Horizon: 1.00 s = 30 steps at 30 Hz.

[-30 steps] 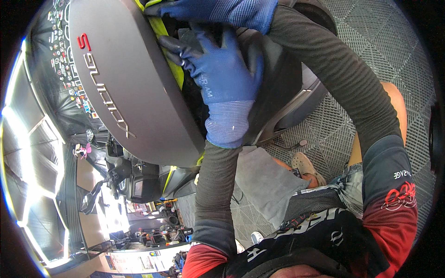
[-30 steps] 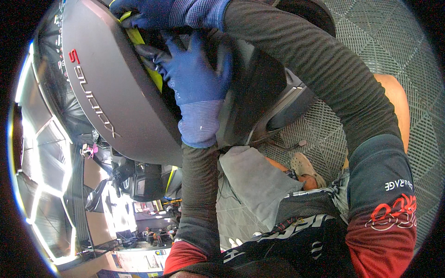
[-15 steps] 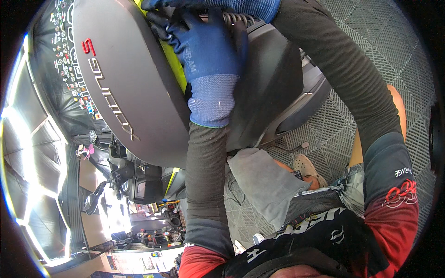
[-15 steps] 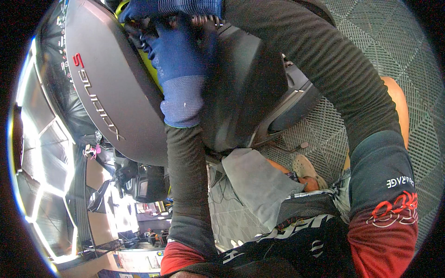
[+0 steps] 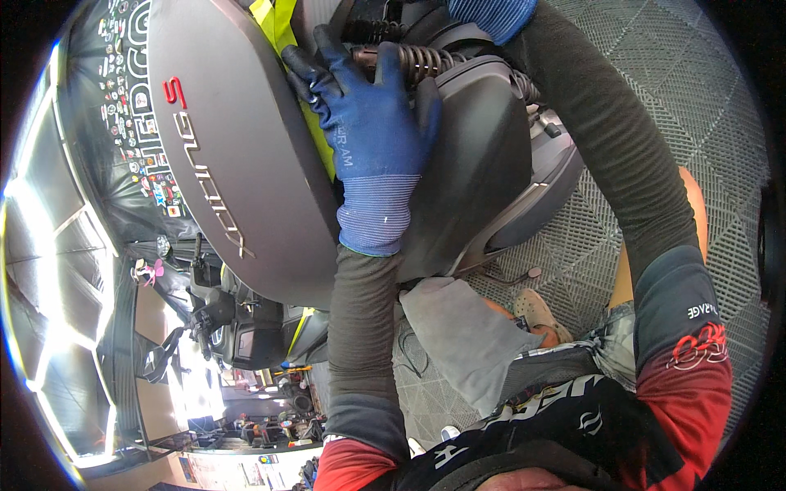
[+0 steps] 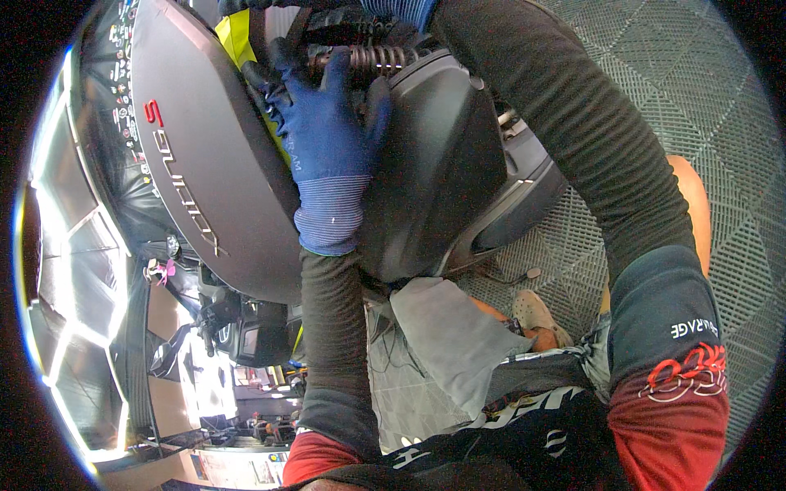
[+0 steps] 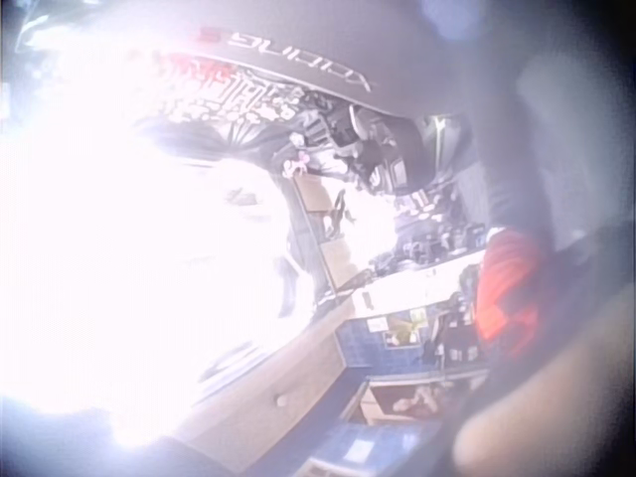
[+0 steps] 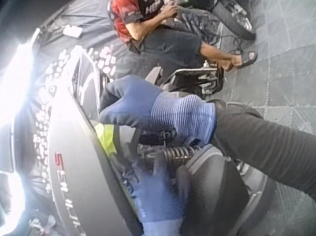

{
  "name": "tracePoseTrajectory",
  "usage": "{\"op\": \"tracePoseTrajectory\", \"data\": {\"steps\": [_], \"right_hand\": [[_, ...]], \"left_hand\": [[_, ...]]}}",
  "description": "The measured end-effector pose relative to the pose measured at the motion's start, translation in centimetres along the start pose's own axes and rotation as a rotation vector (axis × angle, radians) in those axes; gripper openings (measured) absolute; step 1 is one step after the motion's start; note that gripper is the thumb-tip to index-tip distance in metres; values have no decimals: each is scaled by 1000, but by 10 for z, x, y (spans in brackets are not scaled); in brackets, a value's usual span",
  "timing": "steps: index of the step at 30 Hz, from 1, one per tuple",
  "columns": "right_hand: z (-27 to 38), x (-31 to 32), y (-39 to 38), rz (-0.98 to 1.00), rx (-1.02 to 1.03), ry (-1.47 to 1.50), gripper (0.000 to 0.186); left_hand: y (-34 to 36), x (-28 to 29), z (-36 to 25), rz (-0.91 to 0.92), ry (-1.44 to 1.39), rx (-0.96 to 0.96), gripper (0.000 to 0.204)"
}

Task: The person applies a neon yellow vinyl decal to the side fairing of a motorcycle, smoothing it by hand and using a heat gun to conform the material to the curved surface. The person then uses a rotary polisher with a polishing compound to buff the area around the applied decal.

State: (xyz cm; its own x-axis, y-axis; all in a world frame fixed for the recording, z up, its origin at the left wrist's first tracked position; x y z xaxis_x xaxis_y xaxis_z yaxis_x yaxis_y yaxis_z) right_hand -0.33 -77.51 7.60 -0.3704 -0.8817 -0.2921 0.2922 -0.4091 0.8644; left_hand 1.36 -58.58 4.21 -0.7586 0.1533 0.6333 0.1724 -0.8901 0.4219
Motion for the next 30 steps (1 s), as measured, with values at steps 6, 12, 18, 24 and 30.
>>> {"op": "tracePoseTrajectory", "data": {"steps": [6, 12, 18, 24, 30], "right_hand": [[23, 13, -1, 100, 90, -254, 23], [7, -9, -7, 81, 129, -381, 24], [22, -6, -10, 108, 129, -684, 32], [16, -21, -14, 113, 223, -850, 24], [12, -17, -8, 34, 505, -1026, 15]], "left_hand": [[21, 4, -13, -143, -9, -26, 55], [20, -3, -14, -171, 63, 100, 53], [36, 2, -21, -205, 15, 92, 47], [36, -2, -15, 35, -44, 154, 57], [40, 2, -17, 105, 25, 158, 54]]}}
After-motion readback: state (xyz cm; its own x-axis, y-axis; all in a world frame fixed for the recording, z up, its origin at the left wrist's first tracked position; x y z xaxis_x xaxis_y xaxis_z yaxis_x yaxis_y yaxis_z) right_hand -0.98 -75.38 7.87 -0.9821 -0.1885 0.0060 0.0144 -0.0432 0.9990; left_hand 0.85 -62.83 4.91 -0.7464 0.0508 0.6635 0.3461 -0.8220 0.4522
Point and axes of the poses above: each hand's wrist, its own y-axis towards the middle knuckle, its own x-axis out of the back of the hand, z = x × y, the point moved 3 cm from there along y, towards the middle knuckle, and after that the axes turned 3 degrees about z, right-handed, at the moved point
